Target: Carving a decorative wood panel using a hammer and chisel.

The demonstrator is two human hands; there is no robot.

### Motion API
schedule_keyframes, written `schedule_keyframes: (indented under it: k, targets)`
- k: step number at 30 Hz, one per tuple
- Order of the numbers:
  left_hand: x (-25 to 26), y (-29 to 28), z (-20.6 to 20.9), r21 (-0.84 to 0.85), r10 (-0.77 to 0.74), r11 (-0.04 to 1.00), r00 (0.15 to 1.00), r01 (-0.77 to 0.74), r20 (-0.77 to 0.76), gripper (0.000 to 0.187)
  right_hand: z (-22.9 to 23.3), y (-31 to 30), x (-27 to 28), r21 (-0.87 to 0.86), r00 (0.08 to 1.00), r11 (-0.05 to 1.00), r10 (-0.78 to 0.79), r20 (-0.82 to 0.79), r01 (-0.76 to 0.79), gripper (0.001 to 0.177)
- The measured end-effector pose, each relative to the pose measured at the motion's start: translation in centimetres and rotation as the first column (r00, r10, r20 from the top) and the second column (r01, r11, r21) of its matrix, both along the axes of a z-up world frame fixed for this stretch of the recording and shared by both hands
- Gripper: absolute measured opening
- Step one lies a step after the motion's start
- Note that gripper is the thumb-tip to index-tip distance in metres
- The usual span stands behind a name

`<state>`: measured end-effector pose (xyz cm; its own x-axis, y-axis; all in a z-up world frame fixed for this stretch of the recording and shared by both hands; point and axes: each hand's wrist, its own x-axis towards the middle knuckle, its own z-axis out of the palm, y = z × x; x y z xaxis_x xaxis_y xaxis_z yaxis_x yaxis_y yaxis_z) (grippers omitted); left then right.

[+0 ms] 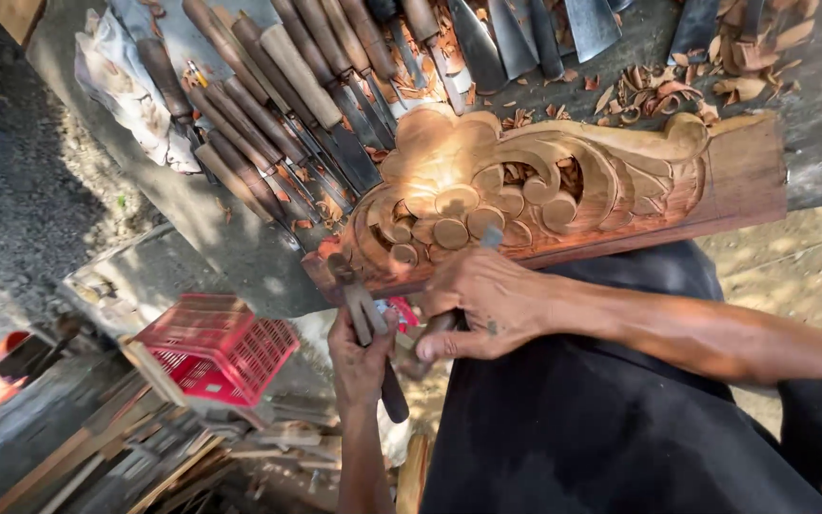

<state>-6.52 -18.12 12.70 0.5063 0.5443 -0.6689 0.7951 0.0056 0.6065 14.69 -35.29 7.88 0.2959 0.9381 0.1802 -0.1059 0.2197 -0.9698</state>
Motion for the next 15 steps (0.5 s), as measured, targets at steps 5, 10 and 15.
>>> schedule_keyframes:
  k: [5,10,15]
  targets:
    - [3.9,-0.8,3.0,0.036,0.112,0.993,0.992,-0.114,0.053,0.021,-4.0,0.0,-0.3,-0.012,0.982,0.986,-0.164,0.098,0.166,0.045]
    - [6.4,-1.9,4.1,0.000,0.116,0.993,0.989,-0.117,0.093,0.024,-6.3,-0.5,-0.8,-0.020,0.975,0.985,-0.167,0.149,0.172,0.051]
    - [7.3,-2.3,4.6,0.083,-0.002,0.997,1.000,0.000,0.018,0.025,-6.3,-0.6,-0.8,-0.017,0.980,0.985,-0.167,0.111,0.170,0.049]
